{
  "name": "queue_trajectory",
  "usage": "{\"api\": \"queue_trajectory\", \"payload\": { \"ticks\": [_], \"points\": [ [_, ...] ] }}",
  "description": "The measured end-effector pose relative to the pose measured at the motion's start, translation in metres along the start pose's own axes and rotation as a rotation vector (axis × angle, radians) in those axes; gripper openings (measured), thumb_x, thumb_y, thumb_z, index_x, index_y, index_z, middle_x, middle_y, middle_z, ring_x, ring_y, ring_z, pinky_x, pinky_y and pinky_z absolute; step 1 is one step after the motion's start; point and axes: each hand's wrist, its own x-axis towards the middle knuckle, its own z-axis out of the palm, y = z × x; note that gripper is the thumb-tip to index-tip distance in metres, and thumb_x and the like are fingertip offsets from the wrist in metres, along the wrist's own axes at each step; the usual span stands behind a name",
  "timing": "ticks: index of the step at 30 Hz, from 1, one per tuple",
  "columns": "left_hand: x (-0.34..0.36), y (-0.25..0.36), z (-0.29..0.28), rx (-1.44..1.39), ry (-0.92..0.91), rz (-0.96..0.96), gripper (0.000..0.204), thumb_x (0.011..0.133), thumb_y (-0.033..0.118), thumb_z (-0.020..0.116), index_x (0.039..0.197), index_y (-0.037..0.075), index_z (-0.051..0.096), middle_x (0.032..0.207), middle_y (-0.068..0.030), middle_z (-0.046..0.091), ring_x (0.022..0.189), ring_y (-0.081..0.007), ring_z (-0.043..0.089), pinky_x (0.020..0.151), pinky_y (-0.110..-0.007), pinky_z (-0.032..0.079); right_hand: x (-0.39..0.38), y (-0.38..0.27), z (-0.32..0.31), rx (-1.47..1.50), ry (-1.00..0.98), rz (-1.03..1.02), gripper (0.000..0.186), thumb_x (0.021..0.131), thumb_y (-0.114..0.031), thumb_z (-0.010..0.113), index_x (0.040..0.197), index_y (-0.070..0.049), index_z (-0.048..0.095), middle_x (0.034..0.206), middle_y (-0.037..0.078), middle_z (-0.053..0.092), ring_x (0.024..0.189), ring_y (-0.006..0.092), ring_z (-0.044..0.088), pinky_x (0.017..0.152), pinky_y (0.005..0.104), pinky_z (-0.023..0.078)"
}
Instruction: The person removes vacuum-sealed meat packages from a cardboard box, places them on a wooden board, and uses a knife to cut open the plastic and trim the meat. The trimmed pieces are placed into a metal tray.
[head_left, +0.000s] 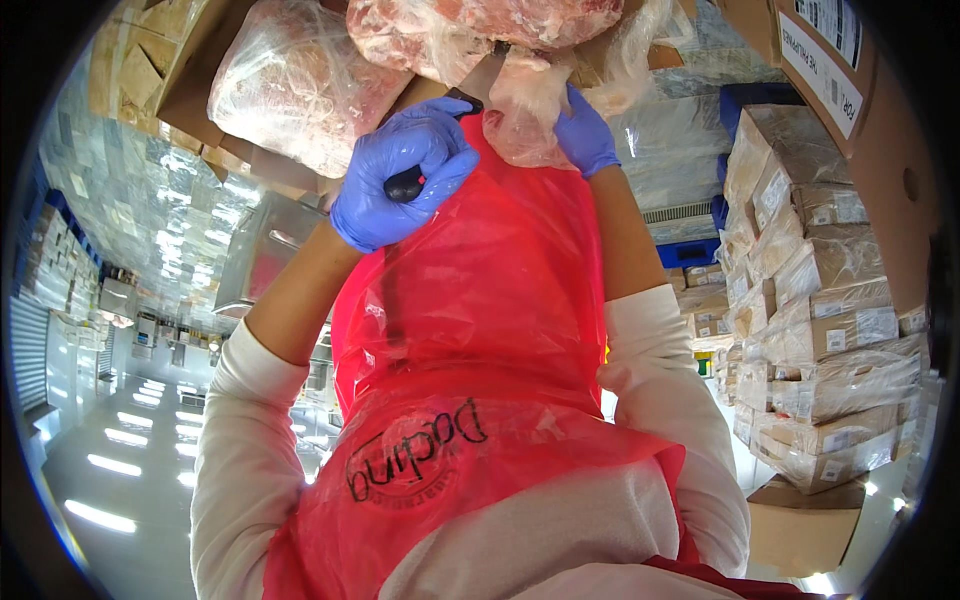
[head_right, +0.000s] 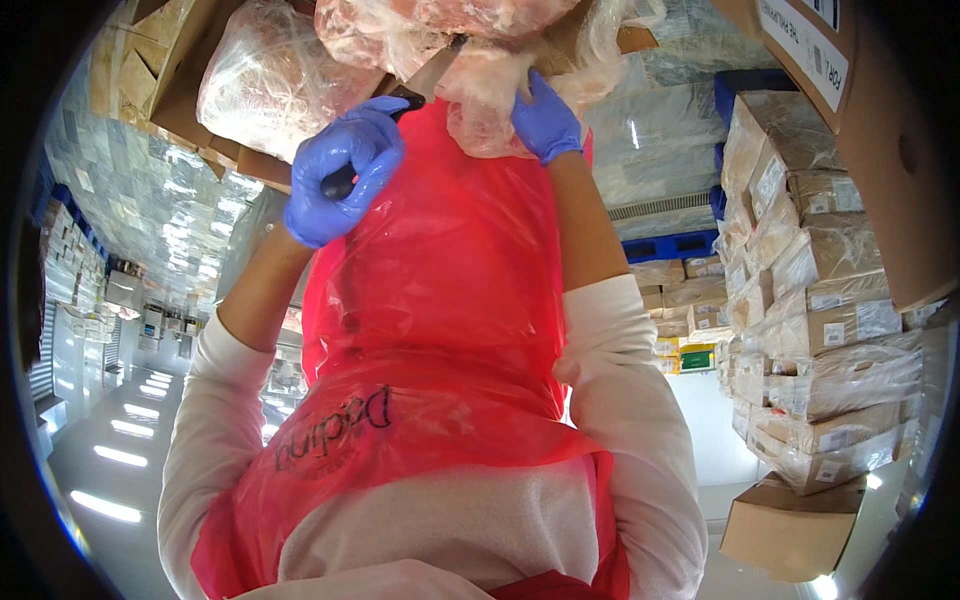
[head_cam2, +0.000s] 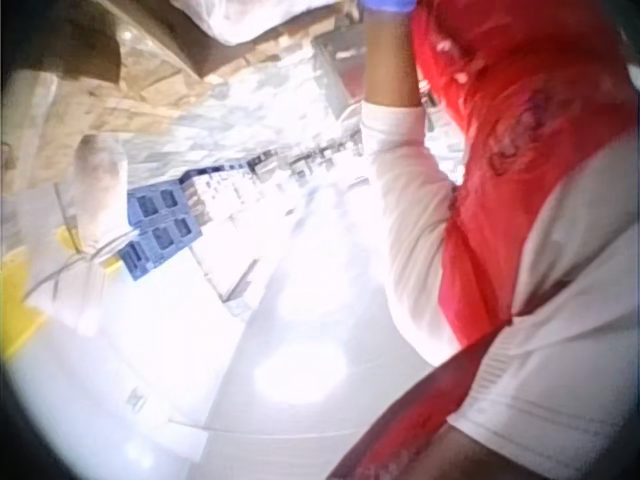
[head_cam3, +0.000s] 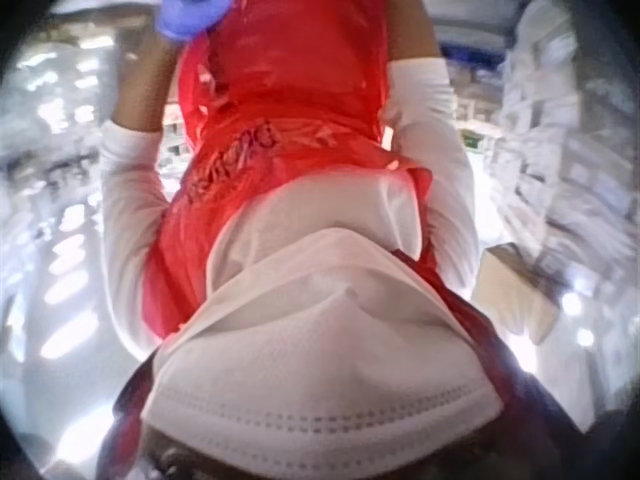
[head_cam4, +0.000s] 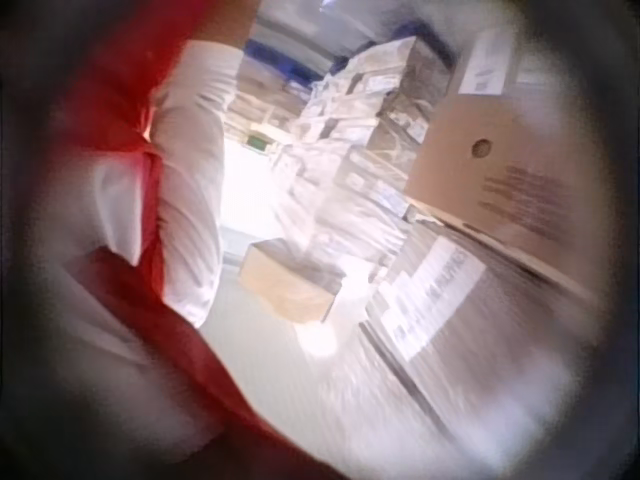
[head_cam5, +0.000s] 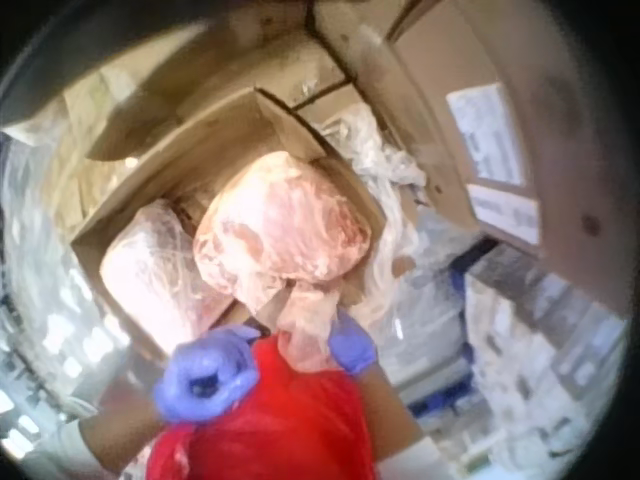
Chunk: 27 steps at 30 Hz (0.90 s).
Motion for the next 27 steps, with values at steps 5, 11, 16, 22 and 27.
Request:
{"api": "queue_trajectory", "payload": {
  "ticks": [5,11,16,22,27],
  "points": [
    [-0.001,0.026,-0.011,-0.013,0.105,0.109,0.029,0.082,-0.009,0.068,0.066,0.007,0.049,0.067,-0.0026,0.054,0.068,-0.0195,0.058,0.09,-0.046,0.052,0.007,-0.007,0.008,-0.327,-0.489,-0.086,0.064,0.085,-0.05,0.057,0.129,-0.003,0.059,0.12,0.025,0.065,0.114,0.04,0.062,0.098,0.0438,0.048],
    [-0.032,0.072,-0.082,-0.11,0.489,0.176,0.029,0.096,0.016,0.047,0.068,0.006,0.047,0.064,-0.0051,0.043,0.065,-0.0233,0.049,0.084,-0.053,0.048,-0.011,-0.096,0.039,-0.473,-0.566,-0.329,0.048,0.09,-0.047,0.057,0.093,0.001,0.065,0.091,0.025,0.067,0.089,0.0436,0.063,0.081,0.0452,0.05],
    [-0.065,0.11,-0.162,0.127,0.819,0.041,0.055,0.106,0.036,0.036,0.057,0.012,0.035,0.057,-0.0023,0.029,0.066,-0.0257,0.043,0.098,-0.061,0.043,-0.05,-0.172,0.074,-0.165,-0.558,-0.419,0.05,0.091,-0.047,0.057,0.088,0.003,0.063,0.089,0.027,0.065,0.086,0.0431,0.063,0.079,0.0484,0.049],
    [-0.088,0.12,-0.189,0.221,0.924,0.072,0.058,0.105,0.038,0.04,0.054,0.011,0.038,0.056,-0.004,0.03,0.066,-0.0279,0.046,0.101,-0.066,0.042,-0.067,-0.179,0.07,-0.052,-0.528,-0.449,0.047,0.094,-0.041,0.063,0.08,0.004,0.059,0.07,0.024,0.057,0.07,0.0381,0.06,0.066,0.046,0.047],
    [-0.096,0.106,-0.204,0.108,0.864,0.16,0.056,0.106,0.035,0.037,0.057,0.008,0.042,0.057,-0.0065,0.036,0.069,-0.0335,0.057,0.094,-0.067,0.047,-0.066,-0.173,0.098,-0.233,-0.437,-0.721,0.045,0.095,-0.04,0.061,0.082,0.003,0.06,0.07,0.022,0.057,0.065,0.0372,0.059,0.063,0.0459,0.047]
  ]
}}
